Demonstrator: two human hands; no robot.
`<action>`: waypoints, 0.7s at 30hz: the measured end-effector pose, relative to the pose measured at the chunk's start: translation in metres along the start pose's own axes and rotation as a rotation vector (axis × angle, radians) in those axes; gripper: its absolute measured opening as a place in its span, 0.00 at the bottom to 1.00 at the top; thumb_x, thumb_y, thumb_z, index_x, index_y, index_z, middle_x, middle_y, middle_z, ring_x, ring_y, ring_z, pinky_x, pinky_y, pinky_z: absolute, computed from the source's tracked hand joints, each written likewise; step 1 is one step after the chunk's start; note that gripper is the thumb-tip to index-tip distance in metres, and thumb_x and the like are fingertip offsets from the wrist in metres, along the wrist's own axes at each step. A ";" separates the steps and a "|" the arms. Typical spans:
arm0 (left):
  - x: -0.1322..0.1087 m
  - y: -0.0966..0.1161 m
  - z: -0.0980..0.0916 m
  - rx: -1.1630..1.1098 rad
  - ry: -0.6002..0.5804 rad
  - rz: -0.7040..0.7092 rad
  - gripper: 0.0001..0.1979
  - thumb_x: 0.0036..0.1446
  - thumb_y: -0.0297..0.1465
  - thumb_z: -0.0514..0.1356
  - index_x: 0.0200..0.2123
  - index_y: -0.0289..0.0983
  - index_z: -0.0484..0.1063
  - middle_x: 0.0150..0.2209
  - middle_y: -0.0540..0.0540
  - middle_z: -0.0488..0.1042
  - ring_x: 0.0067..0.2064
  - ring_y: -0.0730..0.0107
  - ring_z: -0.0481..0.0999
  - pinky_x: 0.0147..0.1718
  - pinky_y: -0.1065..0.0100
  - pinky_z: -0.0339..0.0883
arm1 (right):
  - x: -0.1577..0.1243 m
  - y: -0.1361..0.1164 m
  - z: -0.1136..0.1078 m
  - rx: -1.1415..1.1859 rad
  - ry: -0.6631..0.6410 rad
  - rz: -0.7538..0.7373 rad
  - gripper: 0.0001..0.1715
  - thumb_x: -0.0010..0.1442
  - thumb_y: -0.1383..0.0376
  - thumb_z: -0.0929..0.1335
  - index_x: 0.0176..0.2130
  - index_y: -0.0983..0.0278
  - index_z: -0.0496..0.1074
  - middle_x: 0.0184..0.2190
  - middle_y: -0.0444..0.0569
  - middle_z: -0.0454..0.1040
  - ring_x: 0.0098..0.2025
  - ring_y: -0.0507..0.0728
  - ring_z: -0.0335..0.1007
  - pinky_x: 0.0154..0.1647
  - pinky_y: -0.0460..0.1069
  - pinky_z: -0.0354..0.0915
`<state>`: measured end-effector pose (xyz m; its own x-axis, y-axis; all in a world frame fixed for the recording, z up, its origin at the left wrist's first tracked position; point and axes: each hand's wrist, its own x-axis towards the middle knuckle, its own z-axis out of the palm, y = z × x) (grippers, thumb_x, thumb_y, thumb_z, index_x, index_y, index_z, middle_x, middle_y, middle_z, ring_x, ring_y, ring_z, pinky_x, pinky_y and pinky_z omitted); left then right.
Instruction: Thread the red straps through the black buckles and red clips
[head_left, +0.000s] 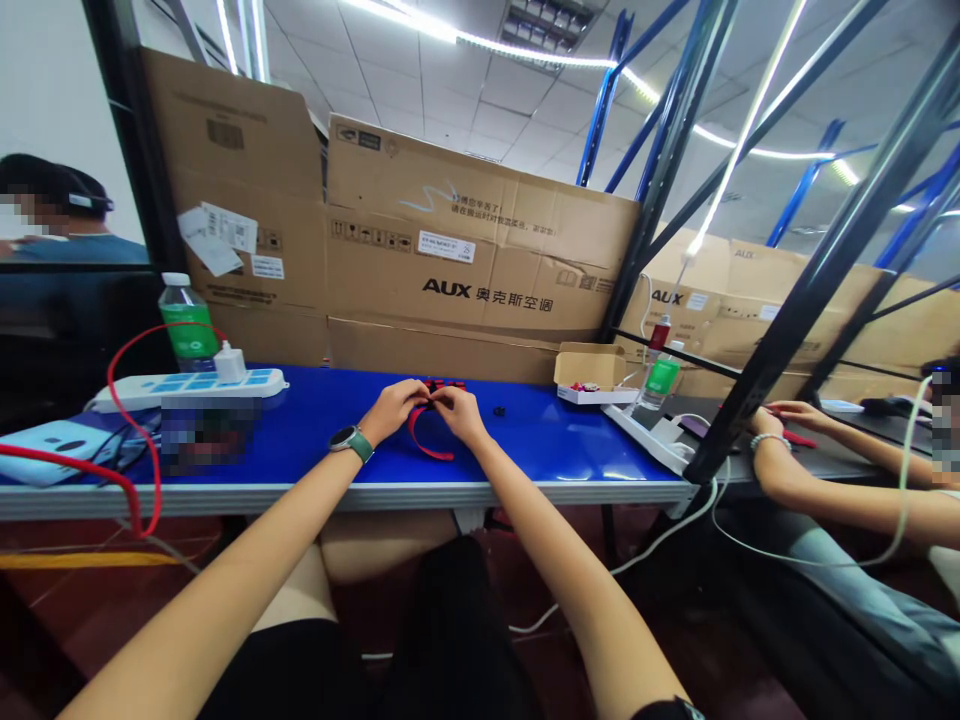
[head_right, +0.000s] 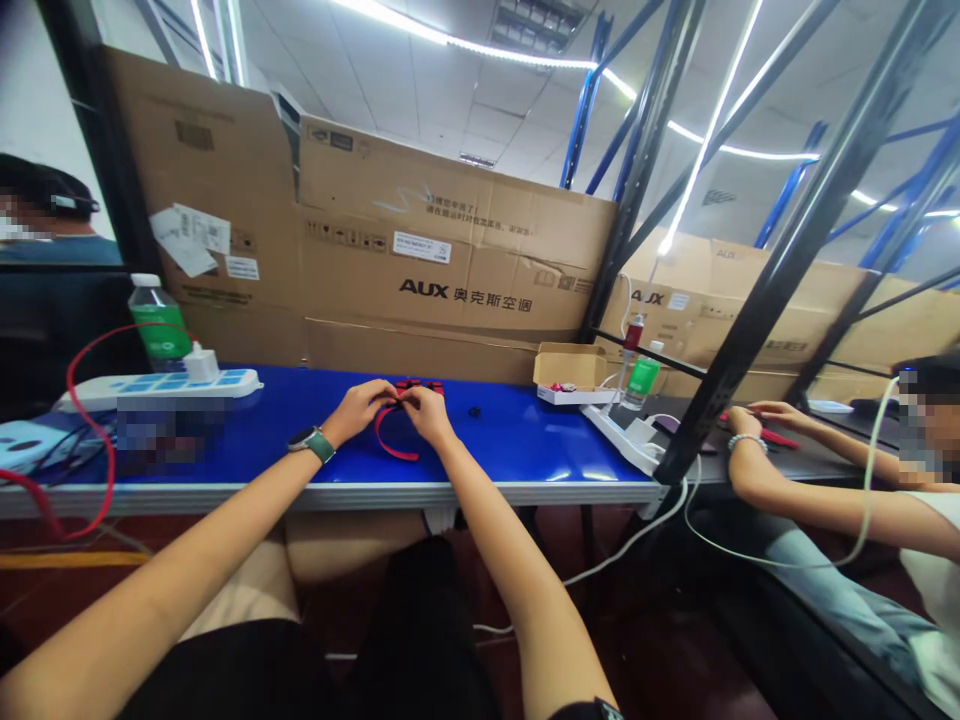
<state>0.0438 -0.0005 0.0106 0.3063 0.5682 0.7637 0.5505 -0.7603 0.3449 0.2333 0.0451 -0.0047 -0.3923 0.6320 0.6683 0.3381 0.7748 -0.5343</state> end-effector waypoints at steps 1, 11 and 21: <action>0.000 0.000 0.000 -0.003 -0.003 0.000 0.07 0.63 0.29 0.55 0.37 0.38 0.74 0.37 0.46 0.78 0.40 0.64 0.76 0.42 0.66 0.68 | 0.000 0.000 0.000 -0.018 0.000 -0.008 0.08 0.60 0.68 0.68 0.39 0.63 0.78 0.37 0.49 0.81 0.39 0.55 0.77 0.45 0.49 0.70; 0.001 0.007 -0.003 0.050 0.050 0.042 0.05 0.63 0.31 0.58 0.37 0.38 0.73 0.36 0.45 0.75 0.39 0.64 0.75 0.40 0.65 0.69 | -0.002 -0.009 -0.004 0.098 -0.015 -0.002 0.07 0.59 0.67 0.67 0.39 0.62 0.74 0.35 0.46 0.80 0.37 0.54 0.77 0.43 0.48 0.70; -0.002 0.006 -0.003 0.142 0.085 0.090 0.09 0.64 0.33 0.59 0.38 0.38 0.80 0.39 0.43 0.82 0.40 0.61 0.80 0.44 0.62 0.71 | -0.004 -0.015 -0.005 0.242 0.091 0.085 0.11 0.54 0.60 0.69 0.38 0.58 0.66 0.30 0.42 0.78 0.33 0.55 0.78 0.40 0.48 0.72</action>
<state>0.0436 -0.0071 0.0126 0.2956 0.4666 0.8336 0.6296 -0.7515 0.1974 0.2346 0.0312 0.0032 -0.2892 0.6997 0.6533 0.1482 0.7070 -0.6915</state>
